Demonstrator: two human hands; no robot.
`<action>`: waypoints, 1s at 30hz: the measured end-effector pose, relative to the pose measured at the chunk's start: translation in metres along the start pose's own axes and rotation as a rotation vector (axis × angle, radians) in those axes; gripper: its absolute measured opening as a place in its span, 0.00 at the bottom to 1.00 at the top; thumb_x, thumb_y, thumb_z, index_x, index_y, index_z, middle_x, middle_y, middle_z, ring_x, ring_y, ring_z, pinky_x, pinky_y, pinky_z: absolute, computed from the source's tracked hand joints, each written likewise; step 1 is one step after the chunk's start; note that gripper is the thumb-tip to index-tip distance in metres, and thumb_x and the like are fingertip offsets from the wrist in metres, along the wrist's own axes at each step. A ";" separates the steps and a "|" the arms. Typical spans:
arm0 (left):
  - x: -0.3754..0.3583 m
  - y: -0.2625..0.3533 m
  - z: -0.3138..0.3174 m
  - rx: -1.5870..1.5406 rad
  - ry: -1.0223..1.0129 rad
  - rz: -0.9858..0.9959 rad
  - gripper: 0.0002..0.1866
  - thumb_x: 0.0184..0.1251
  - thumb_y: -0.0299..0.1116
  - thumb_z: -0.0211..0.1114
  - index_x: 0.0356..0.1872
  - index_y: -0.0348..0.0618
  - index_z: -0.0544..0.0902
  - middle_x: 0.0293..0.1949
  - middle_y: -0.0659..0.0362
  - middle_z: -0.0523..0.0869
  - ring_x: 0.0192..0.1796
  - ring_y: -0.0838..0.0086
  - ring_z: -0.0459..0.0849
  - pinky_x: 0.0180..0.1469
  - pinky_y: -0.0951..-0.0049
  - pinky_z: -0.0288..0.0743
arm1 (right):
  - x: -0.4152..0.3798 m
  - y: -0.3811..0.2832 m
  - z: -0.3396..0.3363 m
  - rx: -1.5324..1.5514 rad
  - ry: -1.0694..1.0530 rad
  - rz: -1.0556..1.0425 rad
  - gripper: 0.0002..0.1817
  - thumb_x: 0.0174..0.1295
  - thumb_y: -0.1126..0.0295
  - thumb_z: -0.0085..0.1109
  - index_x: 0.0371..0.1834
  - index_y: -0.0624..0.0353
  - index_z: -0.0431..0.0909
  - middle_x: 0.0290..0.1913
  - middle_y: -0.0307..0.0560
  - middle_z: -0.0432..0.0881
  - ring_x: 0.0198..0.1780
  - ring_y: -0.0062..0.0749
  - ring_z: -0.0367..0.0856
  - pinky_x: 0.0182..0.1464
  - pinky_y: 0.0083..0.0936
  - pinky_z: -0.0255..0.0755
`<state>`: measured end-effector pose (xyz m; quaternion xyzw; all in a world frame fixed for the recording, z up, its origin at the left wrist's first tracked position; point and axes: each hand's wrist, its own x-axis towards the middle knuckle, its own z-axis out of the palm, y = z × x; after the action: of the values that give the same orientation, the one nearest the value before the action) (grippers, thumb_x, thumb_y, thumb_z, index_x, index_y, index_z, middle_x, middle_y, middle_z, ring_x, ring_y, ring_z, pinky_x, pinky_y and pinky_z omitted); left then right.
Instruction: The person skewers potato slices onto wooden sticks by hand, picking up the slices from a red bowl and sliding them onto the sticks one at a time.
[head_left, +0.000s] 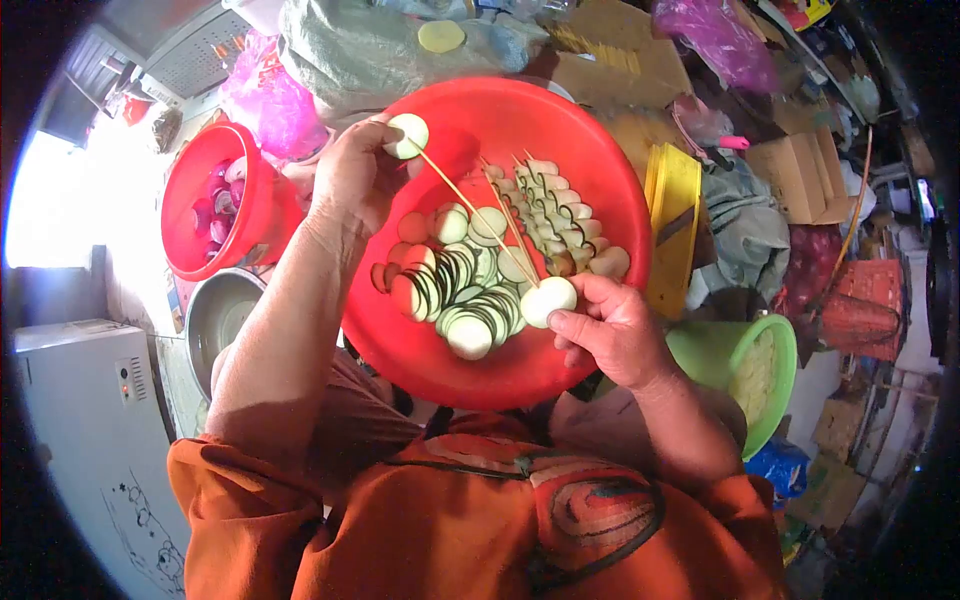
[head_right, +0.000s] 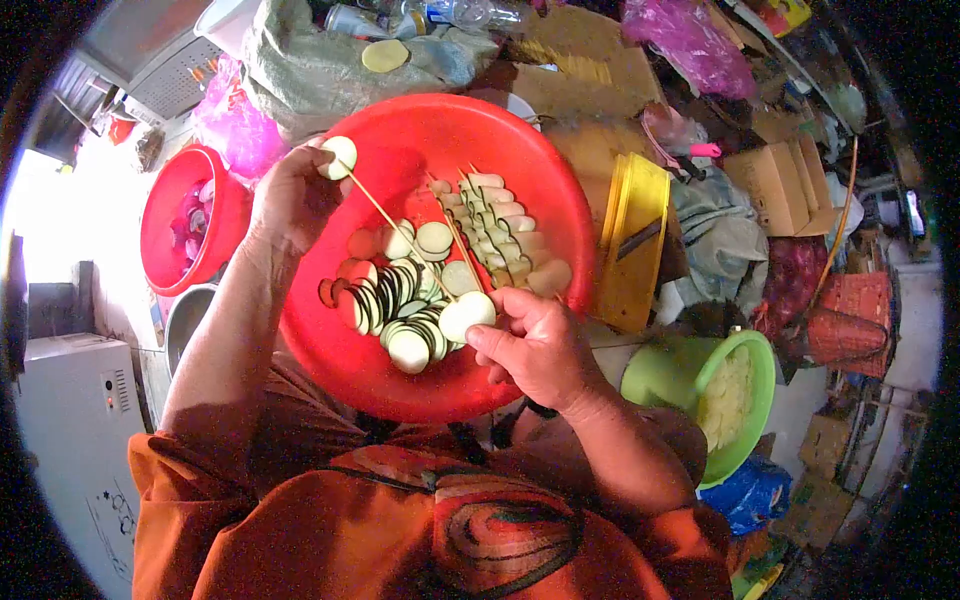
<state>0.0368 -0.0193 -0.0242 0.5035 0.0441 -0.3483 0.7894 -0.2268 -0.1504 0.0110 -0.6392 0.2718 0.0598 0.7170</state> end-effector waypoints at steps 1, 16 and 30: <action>0.002 0.001 -0.003 -0.012 0.008 0.021 0.15 0.58 0.25 0.54 0.48 0.38 0.72 0.40 0.57 0.79 0.40 0.71 0.80 0.39 0.69 0.78 | 0.000 0.000 0.000 -0.009 0.000 0.003 0.10 0.60 0.71 0.58 0.42 0.63 0.77 0.28 0.38 0.79 0.26 0.16 0.75 0.24 0.16 0.72; -0.013 0.007 0.007 0.173 0.005 0.121 0.09 0.60 0.30 0.55 0.41 0.44 0.76 0.38 0.58 0.81 0.40 0.70 0.82 0.44 0.67 0.78 | 0.003 0.000 0.000 0.013 0.011 0.005 0.12 0.59 0.71 0.59 0.45 0.64 0.77 0.29 0.38 0.79 0.27 0.17 0.76 0.24 0.16 0.73; -0.011 -0.001 0.012 0.129 -0.050 -0.116 0.10 0.65 0.32 0.55 0.43 0.40 0.77 0.36 0.58 0.81 0.38 0.72 0.81 0.36 0.72 0.79 | 0.002 0.004 0.001 0.002 0.033 -0.015 0.11 0.60 0.72 0.58 0.45 0.64 0.77 0.28 0.39 0.79 0.25 0.17 0.76 0.25 0.16 0.73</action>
<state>0.0241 -0.0239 -0.0145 0.5410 0.0311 -0.4079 0.7349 -0.2266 -0.1494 0.0064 -0.6414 0.2788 0.0439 0.7134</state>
